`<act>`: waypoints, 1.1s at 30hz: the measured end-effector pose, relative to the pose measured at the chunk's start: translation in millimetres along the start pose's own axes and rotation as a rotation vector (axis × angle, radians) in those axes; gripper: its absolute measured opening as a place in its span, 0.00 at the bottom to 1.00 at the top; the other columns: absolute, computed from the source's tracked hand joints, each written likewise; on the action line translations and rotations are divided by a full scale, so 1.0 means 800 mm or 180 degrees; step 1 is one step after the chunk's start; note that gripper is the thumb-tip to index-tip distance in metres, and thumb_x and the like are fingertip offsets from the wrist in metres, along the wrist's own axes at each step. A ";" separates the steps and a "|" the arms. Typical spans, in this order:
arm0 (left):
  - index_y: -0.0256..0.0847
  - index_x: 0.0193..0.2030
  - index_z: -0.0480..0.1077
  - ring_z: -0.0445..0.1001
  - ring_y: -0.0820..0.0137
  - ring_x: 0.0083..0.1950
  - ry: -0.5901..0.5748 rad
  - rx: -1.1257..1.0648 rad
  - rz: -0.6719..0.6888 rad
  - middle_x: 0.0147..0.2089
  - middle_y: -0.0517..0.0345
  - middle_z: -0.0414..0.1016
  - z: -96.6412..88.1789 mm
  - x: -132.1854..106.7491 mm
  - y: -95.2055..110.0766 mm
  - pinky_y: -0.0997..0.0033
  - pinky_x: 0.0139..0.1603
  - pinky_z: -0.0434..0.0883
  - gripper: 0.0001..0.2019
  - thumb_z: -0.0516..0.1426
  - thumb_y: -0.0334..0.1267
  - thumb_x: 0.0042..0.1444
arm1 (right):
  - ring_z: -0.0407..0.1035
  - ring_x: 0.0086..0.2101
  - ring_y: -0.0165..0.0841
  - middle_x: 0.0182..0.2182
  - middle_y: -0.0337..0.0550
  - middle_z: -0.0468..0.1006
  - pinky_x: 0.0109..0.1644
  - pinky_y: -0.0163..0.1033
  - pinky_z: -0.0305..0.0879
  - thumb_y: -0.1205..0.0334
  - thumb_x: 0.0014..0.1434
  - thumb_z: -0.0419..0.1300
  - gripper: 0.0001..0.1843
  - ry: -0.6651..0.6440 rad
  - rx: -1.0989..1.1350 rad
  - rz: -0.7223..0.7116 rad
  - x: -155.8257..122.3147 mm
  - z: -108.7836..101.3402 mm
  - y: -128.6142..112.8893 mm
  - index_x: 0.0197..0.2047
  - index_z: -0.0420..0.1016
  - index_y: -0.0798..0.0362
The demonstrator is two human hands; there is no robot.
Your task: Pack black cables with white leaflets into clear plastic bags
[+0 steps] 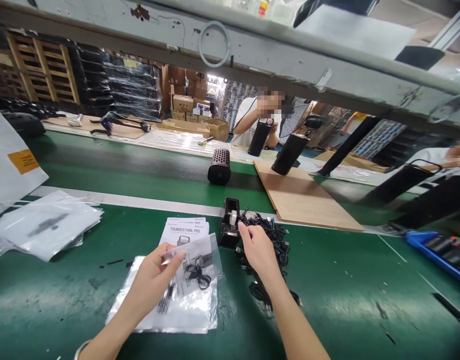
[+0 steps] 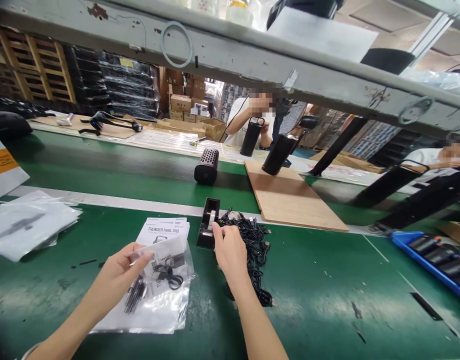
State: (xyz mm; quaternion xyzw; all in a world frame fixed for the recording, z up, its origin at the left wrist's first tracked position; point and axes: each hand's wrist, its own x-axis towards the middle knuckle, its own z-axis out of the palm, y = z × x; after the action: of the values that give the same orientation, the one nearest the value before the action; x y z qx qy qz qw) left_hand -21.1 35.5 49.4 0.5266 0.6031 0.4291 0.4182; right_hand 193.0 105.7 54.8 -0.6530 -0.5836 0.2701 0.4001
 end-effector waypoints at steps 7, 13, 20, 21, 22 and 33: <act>0.43 0.26 0.63 0.61 0.73 0.20 0.0129 -0.0072 0.0050 0.17 0.68 0.60 0.011 0.000 -0.012 0.75 0.23 0.62 0.14 0.51 0.51 0.52 | 0.70 0.23 0.32 0.24 0.40 0.72 0.28 0.37 0.66 0.47 0.50 0.55 0.17 -0.0536 0.0830 0.0409 0.008 0.022 0.009 0.29 0.69 0.54; 0.43 0.27 0.64 0.63 0.72 0.19 0.0328 -0.0090 0.0110 0.17 0.67 0.61 0.016 0.001 -0.017 0.74 0.22 0.64 0.14 0.51 0.51 0.51 | 0.70 0.38 0.36 0.37 0.46 0.72 0.42 0.39 0.65 0.49 0.50 0.57 0.16 -0.0354 0.0913 0.0203 -0.026 0.036 0.017 0.26 0.71 0.54; 0.42 0.29 0.62 0.66 0.71 0.25 0.0054 -0.0010 0.0018 0.22 0.66 0.63 0.011 0.002 -0.016 0.74 0.25 0.62 0.15 0.48 0.51 0.55 | 0.64 0.26 0.33 0.30 0.42 0.67 0.38 0.42 0.61 0.60 0.49 0.57 0.10 -0.0053 0.0115 -0.0116 -0.036 0.036 0.022 0.18 0.67 0.52; 0.42 0.29 0.61 0.65 0.72 0.25 0.0043 0.0005 -0.0002 0.22 0.66 0.63 0.011 0.001 -0.015 0.74 0.25 0.62 0.15 0.47 0.51 0.55 | 0.63 0.25 0.33 0.26 0.40 0.66 0.37 0.42 0.61 0.61 0.48 0.57 0.11 -0.0120 0.0058 -0.0159 -0.039 0.033 0.021 0.17 0.66 0.51; 0.42 0.29 0.61 0.64 0.72 0.24 0.0048 0.0020 -0.0015 0.23 0.66 0.63 0.010 0.001 -0.014 0.74 0.25 0.61 0.15 0.47 0.51 0.56 | 0.63 0.25 0.33 0.24 0.39 0.66 0.36 0.41 0.60 0.62 0.49 0.57 0.11 -0.0182 0.0009 -0.0207 -0.044 0.030 0.018 0.17 0.66 0.51; 0.43 0.27 0.59 0.58 0.74 0.21 0.0093 0.0383 0.0081 0.20 0.68 0.57 0.021 -0.018 0.001 0.76 0.22 0.57 0.13 0.48 0.49 0.56 | 0.58 0.14 0.24 0.17 0.36 0.72 0.19 0.30 0.54 0.49 0.51 0.57 0.17 -0.1526 0.1273 0.0446 -0.075 0.057 -0.032 0.21 0.64 0.54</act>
State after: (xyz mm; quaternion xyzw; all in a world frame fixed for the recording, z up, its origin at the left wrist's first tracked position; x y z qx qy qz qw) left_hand -3.7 22.4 46.4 0.5521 0.6271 0.4049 0.3714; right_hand 131.7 56.8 45.2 -0.5177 -0.5502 0.5526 0.3520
